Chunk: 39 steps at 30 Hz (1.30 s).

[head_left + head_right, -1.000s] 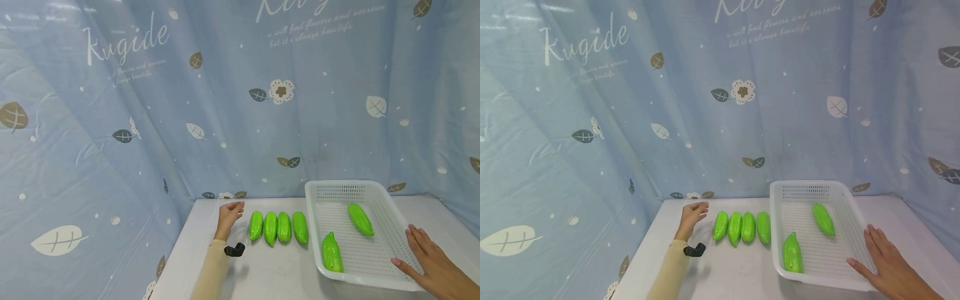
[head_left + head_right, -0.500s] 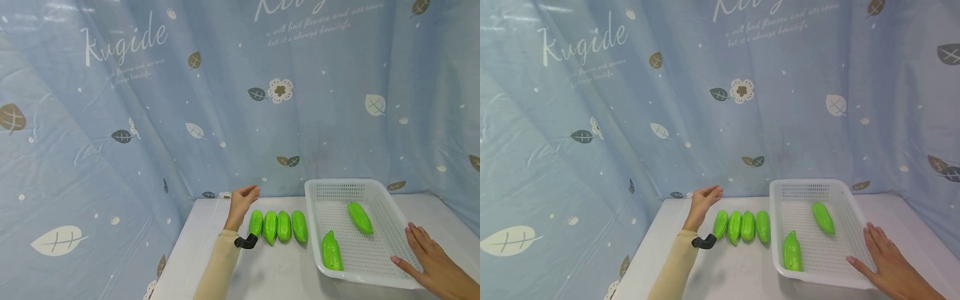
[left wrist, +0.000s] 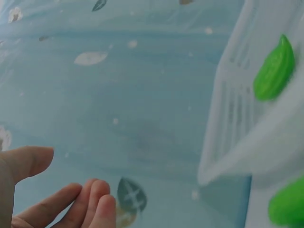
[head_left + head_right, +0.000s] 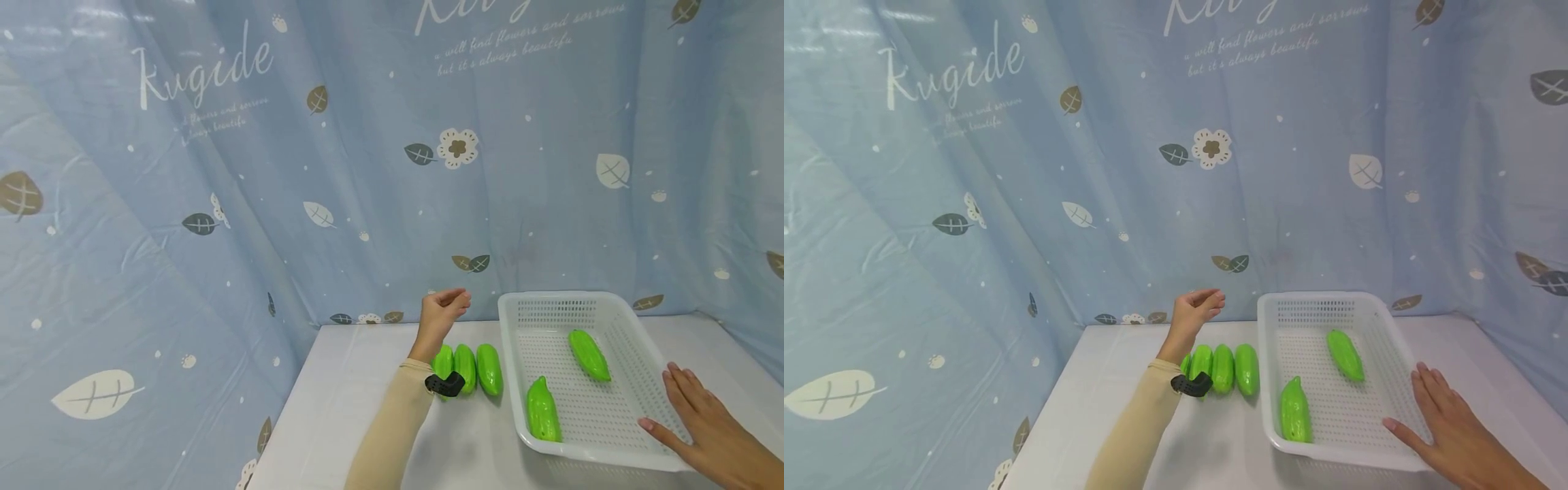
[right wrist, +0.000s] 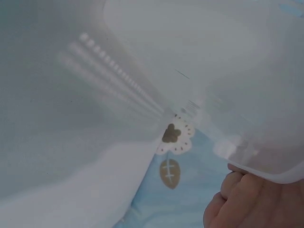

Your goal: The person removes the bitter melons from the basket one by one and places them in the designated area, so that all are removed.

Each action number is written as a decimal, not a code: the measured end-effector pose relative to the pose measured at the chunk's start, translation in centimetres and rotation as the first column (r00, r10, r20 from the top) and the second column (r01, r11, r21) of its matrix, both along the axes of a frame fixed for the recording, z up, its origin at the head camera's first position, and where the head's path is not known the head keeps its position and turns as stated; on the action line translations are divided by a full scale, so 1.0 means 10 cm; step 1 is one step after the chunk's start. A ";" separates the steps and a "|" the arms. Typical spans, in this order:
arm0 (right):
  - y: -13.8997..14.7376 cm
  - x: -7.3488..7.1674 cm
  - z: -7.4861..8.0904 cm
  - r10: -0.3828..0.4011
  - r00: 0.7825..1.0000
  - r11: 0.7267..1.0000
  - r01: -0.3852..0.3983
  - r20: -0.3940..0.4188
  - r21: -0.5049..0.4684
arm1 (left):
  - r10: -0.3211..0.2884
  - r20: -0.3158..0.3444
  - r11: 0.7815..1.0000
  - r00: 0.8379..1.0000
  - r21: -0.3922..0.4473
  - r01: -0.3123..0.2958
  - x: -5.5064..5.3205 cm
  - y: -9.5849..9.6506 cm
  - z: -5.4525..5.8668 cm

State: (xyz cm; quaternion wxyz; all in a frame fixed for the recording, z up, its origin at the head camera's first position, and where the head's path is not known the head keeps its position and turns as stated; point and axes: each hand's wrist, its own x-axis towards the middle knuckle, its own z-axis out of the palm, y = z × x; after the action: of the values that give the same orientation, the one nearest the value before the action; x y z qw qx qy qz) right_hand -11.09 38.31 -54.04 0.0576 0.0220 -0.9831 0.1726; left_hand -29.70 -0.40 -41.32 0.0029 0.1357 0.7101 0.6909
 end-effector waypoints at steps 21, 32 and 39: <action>0.02 -0.01 -0.05 0.007 1.000 1.000 -0.007 -0.005 0.001 | 0.056 0.166 0.995 0.985 0.074 -0.069 0.16 1.26 -0.38; -0.02 0.03 -0.01 0.009 1.000 1.000 -0.009 -0.023 0.012 | 0.085 0.218 0.996 0.972 -0.045 -0.077 0.28 1.64 -0.61; -0.06 0.01 0.00 0.005 1.000 1.000 -0.005 -0.018 -0.001 | 0.128 0.269 0.981 0.954 -0.173 -0.083 0.34 1.72 -0.70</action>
State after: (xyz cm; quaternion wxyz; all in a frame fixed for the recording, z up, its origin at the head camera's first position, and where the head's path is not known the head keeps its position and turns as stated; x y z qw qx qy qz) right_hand -11.00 37.72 -54.03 0.0663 0.0259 -0.9823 0.1733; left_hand -26.28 16.83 -48.28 0.0769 -0.0020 0.7618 0.6432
